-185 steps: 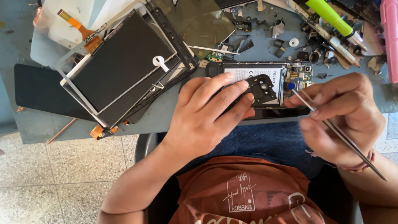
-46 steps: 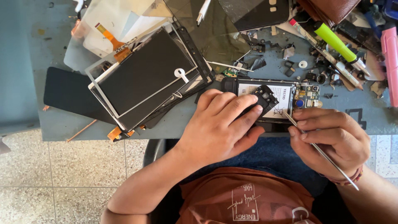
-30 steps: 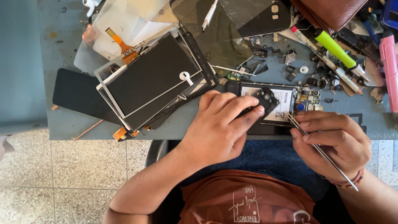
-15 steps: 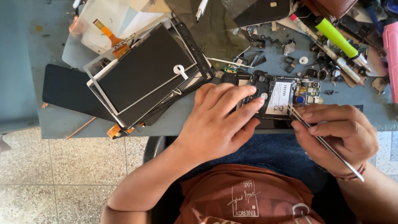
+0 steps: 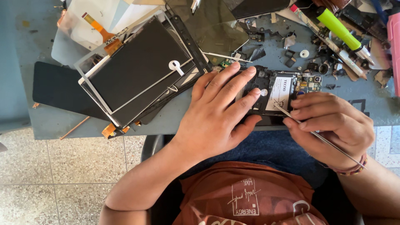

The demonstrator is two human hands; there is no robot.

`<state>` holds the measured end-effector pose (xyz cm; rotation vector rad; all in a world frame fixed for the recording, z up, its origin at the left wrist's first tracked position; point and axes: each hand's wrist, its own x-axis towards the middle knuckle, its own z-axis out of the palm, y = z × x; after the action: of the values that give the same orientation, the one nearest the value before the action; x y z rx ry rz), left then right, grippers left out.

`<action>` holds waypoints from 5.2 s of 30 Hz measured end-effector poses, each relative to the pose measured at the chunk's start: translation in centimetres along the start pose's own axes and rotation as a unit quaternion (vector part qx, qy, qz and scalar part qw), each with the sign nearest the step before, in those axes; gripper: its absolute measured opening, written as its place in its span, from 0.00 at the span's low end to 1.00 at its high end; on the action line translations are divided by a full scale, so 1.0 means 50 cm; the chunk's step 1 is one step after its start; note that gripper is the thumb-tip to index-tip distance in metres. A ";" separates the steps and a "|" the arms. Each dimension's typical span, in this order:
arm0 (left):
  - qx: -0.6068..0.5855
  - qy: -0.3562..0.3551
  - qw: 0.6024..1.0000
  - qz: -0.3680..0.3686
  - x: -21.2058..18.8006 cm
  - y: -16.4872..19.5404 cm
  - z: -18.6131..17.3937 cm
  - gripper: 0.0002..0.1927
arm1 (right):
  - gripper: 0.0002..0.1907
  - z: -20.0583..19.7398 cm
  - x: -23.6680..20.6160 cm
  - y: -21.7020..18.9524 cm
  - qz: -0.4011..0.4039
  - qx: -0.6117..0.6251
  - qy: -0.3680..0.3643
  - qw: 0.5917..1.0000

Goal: The person uses tweezers to remove a small black component from the phone's interior and then uses a green screwdriver to tighten screws around the camera module area. The phone remains open on the workbench throughout the clip.

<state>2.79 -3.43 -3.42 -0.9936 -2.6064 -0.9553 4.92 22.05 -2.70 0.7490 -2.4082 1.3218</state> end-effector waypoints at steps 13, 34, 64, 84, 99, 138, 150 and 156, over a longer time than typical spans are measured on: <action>-0.003 0.001 1.000 0.008 -0.003 -0.001 0.004 0.22 | 0.14 0.002 0.002 0.004 -0.018 0.006 -0.028 0.999; 0.006 0.004 1.000 0.005 -0.003 0.003 0.003 0.21 | 0.15 -0.002 -0.010 0.013 0.004 0.052 -0.039 0.998; -0.008 0.010 1.000 0.002 -0.004 0.000 0.001 0.21 | 0.15 0.006 -0.001 0.002 0.009 0.023 -0.027 0.999; -0.021 0.020 1.000 -0.002 -0.010 -0.005 0.008 0.39 | 0.15 0.002 0.003 0.004 0.013 0.006 -0.034 0.999; -0.006 0.007 1.000 0.007 -0.003 -0.002 0.006 0.22 | 0.15 0.002 -0.007 0.014 0.014 0.021 -0.026 0.999; -0.002 0.004 1.000 0.019 -0.006 -0.001 0.003 0.18 | 0.11 0.000 -0.033 0.078 -0.085 0.095 0.064 0.990; -0.082 0.162 0.982 0.048 -0.011 -0.001 -0.005 0.13 | 0.15 -0.043 -0.115 0.030 0.096 0.094 0.243 0.961; -0.221 0.187 0.957 -0.032 -0.028 0.047 0.015 0.09 | 0.22 -0.098 -0.109 0.010 0.143 0.078 0.154 0.975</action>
<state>5.42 -2.35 -3.34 -0.7204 -2.1662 -1.6140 9.14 28.04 -3.09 0.2101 -2.2382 1.6163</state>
